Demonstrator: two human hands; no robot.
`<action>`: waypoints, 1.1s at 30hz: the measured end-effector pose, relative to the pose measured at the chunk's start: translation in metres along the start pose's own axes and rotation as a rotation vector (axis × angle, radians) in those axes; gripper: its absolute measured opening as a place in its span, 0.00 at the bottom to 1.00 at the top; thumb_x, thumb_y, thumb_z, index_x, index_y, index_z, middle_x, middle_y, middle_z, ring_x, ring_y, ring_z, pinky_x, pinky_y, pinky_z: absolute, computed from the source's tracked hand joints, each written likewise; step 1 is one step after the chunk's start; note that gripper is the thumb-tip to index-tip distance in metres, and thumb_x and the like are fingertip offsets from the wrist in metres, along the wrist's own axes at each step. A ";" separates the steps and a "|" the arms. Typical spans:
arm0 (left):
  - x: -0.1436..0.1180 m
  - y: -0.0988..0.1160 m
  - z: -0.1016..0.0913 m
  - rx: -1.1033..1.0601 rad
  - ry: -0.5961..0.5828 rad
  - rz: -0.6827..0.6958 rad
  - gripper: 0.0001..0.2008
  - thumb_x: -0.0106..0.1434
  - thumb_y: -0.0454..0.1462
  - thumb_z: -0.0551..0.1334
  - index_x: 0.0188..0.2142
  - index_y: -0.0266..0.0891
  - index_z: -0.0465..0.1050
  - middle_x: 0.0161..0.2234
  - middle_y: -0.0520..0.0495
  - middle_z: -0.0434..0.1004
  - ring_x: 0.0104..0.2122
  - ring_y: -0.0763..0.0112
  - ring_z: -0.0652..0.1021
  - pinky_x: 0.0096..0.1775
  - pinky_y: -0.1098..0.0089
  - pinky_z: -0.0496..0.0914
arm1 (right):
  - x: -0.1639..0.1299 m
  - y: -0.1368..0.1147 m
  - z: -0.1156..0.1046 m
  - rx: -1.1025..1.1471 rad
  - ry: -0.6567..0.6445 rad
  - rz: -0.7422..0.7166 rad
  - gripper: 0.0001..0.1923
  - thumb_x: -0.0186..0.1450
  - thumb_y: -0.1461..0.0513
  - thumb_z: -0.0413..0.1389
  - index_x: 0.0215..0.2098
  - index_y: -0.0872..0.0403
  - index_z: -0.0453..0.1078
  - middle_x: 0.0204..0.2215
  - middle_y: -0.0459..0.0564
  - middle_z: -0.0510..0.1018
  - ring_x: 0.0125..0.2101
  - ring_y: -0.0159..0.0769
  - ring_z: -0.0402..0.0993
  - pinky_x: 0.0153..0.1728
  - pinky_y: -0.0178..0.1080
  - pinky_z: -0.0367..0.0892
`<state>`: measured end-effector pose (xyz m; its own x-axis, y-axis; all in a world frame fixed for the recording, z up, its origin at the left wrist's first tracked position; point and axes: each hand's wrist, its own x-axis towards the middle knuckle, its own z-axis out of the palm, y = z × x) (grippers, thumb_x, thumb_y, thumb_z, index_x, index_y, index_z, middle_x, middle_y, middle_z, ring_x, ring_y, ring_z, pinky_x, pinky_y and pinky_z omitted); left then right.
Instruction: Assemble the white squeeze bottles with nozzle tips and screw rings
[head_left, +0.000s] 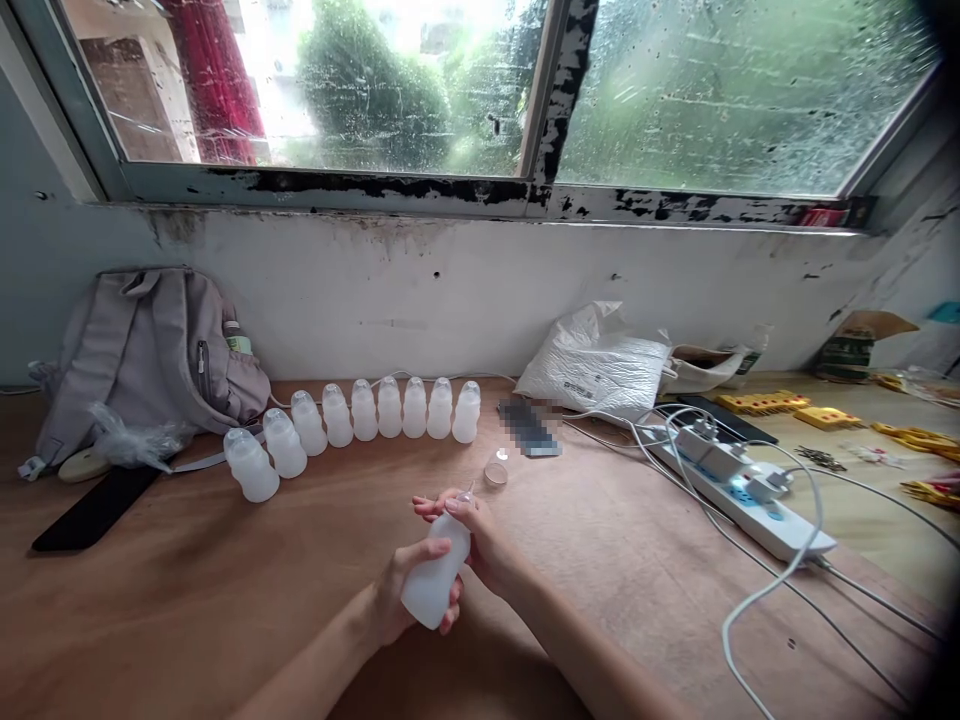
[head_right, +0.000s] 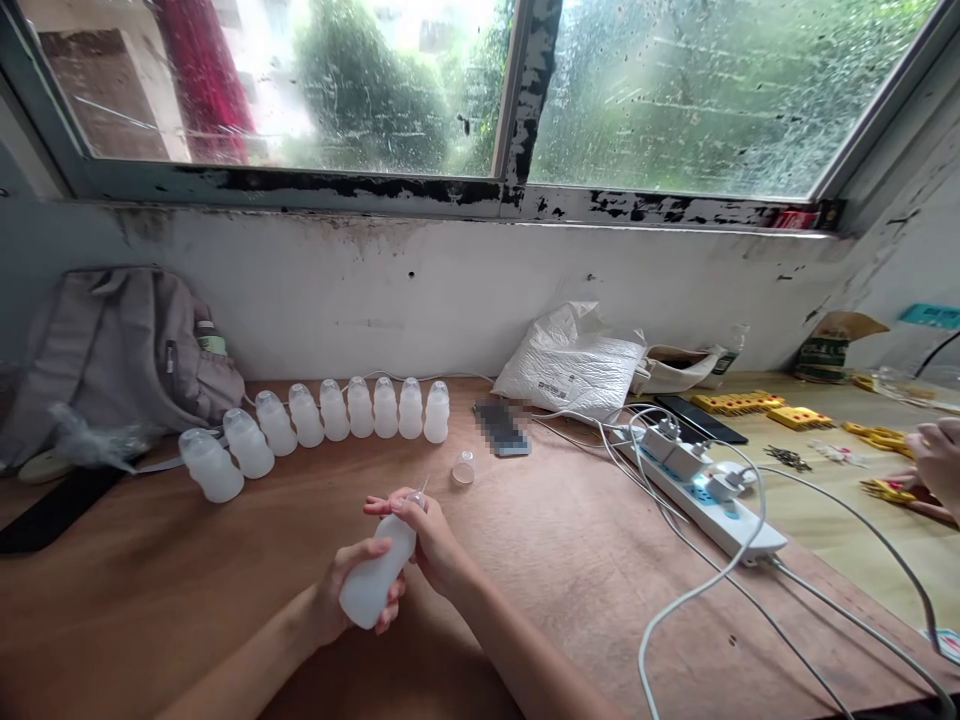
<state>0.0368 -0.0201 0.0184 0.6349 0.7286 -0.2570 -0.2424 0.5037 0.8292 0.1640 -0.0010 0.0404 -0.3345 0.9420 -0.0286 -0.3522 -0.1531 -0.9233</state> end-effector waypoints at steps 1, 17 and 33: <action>-0.001 -0.001 0.000 -0.120 -0.060 -0.032 0.20 0.53 0.50 0.53 0.33 0.35 0.64 0.18 0.52 0.65 0.14 0.75 0.67 0.18 0.74 0.59 | 0.001 -0.002 -0.002 -0.009 -0.065 0.004 0.12 0.55 0.52 0.54 0.31 0.53 0.67 0.39 0.53 0.75 0.47 0.45 0.65 0.39 0.43 0.64; -0.002 0.010 -0.018 -0.014 -0.033 0.029 0.19 0.55 0.46 0.52 0.37 0.32 0.65 0.20 0.50 0.66 0.16 0.75 0.68 0.19 0.74 0.60 | 0.021 0.003 -0.036 0.065 0.035 -0.114 0.13 0.58 0.52 0.51 0.29 0.53 0.66 0.26 0.47 0.69 0.24 0.30 0.64 0.24 0.33 0.59; -0.016 0.020 -0.045 0.296 0.199 0.276 0.16 0.54 0.44 0.58 0.37 0.34 0.65 0.27 0.47 0.71 0.23 0.73 0.72 0.23 0.74 0.64 | 0.029 0.019 -0.050 -0.220 0.211 -0.250 0.10 0.53 0.56 0.58 0.29 0.54 0.69 0.22 0.44 0.68 0.20 0.26 0.61 0.23 0.32 0.60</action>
<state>-0.0106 -0.0007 0.0168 0.4153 0.9068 -0.0732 -0.1435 0.1447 0.9790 0.1915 0.0383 0.0028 -0.0668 0.9864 0.1505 -0.1966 0.1348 -0.9712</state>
